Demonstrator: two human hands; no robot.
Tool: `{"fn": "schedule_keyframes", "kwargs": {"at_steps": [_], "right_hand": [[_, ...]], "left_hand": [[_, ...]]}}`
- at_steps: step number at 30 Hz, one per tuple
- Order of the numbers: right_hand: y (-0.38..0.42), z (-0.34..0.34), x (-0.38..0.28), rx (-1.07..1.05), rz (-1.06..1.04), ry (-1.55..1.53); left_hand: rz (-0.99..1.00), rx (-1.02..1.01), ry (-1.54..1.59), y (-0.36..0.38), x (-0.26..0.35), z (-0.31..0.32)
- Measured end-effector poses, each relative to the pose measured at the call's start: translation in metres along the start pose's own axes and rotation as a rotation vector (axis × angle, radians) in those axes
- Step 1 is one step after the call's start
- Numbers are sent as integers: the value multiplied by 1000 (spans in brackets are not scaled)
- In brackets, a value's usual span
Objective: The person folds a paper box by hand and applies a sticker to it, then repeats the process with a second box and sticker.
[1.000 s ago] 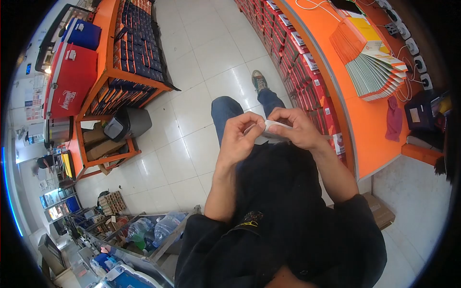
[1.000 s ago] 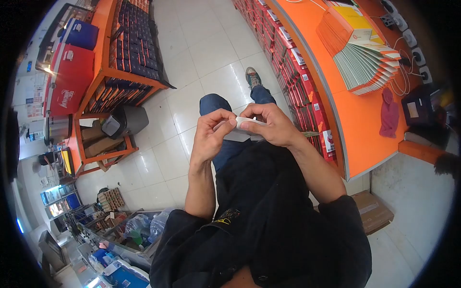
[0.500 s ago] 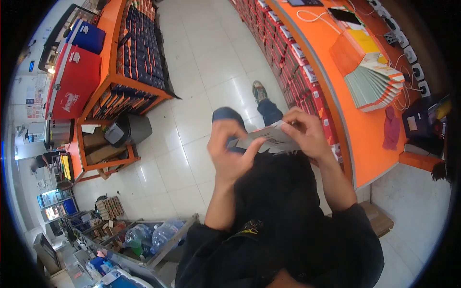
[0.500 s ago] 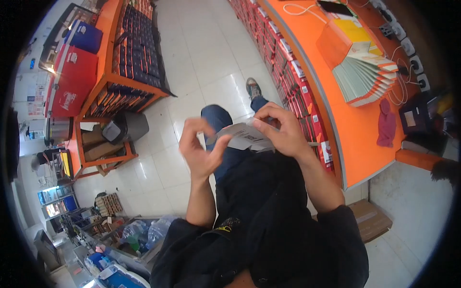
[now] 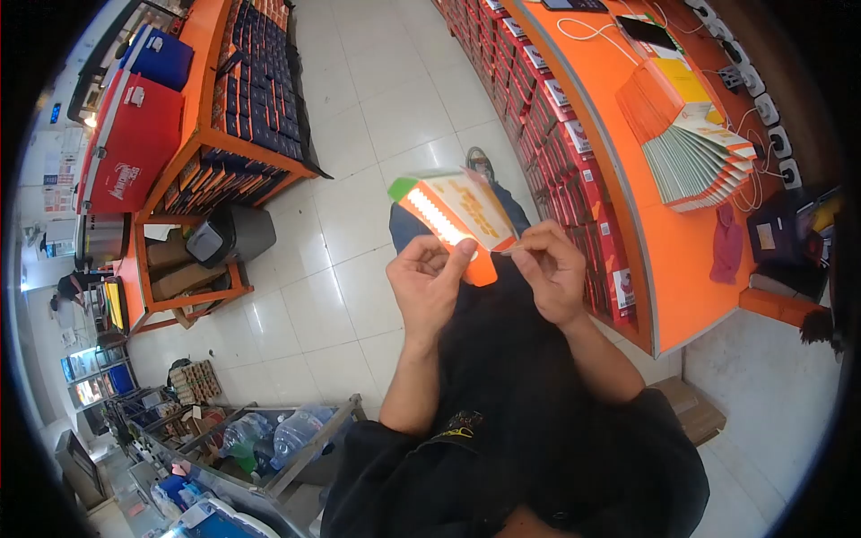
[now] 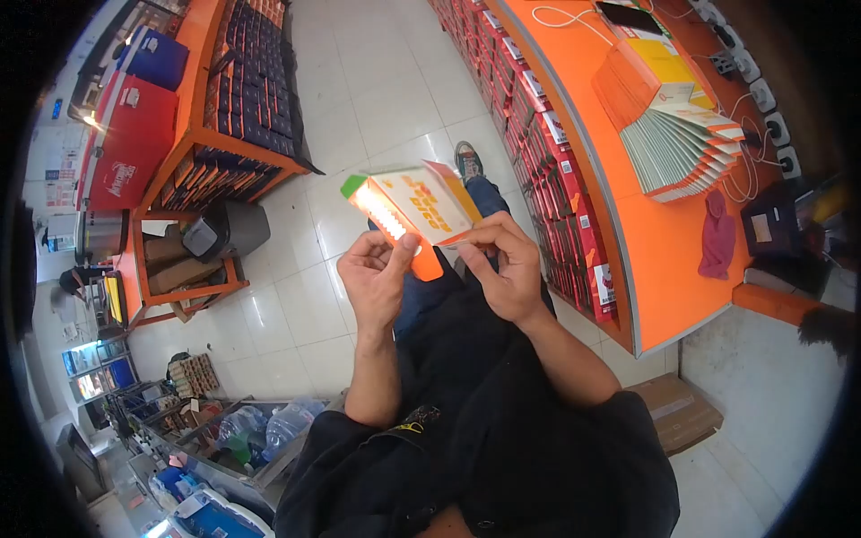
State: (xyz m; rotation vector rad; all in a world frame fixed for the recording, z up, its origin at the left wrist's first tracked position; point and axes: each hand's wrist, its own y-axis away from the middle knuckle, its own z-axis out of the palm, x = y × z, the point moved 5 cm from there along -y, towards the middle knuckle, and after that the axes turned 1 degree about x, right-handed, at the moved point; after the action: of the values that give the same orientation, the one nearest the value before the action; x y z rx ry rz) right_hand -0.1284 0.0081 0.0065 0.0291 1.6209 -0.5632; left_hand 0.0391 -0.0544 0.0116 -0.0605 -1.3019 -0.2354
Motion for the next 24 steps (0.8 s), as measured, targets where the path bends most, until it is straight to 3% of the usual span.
{"fn": "schedule_keyframes", "kwargs": {"at_steps": [2,5,9,11,12,14,19,21,23,24], "right_hand": [[1,2,3,90,68,-88],[-4,6,-10,94,-62,140],[-5,5,0,103,-42,-23],[-4,4,3,131,24,-151],[-6,4,0,161,14,-171],[-10,7,-8,195,-7,-193],[-13,12,-21,124,-111,9],[-14,9,-20,106,-92,-7],[-15,9,-21,83,-81,-24],[-16,10,-20,75,-34,-108]], "left_hand": [[-6,25,72,0,1,9],[-31,9,70,0,7,24],[82,76,-6,-5,3,12],[756,54,-467,0,27,18],[757,57,-468,1,24,18],[946,34,-601,9,23,30],[843,-22,-471,7,15,34],[602,-68,-319,4,13,32],[548,-99,-280,4,11,30],[399,-95,-87,1,5,26]]}}
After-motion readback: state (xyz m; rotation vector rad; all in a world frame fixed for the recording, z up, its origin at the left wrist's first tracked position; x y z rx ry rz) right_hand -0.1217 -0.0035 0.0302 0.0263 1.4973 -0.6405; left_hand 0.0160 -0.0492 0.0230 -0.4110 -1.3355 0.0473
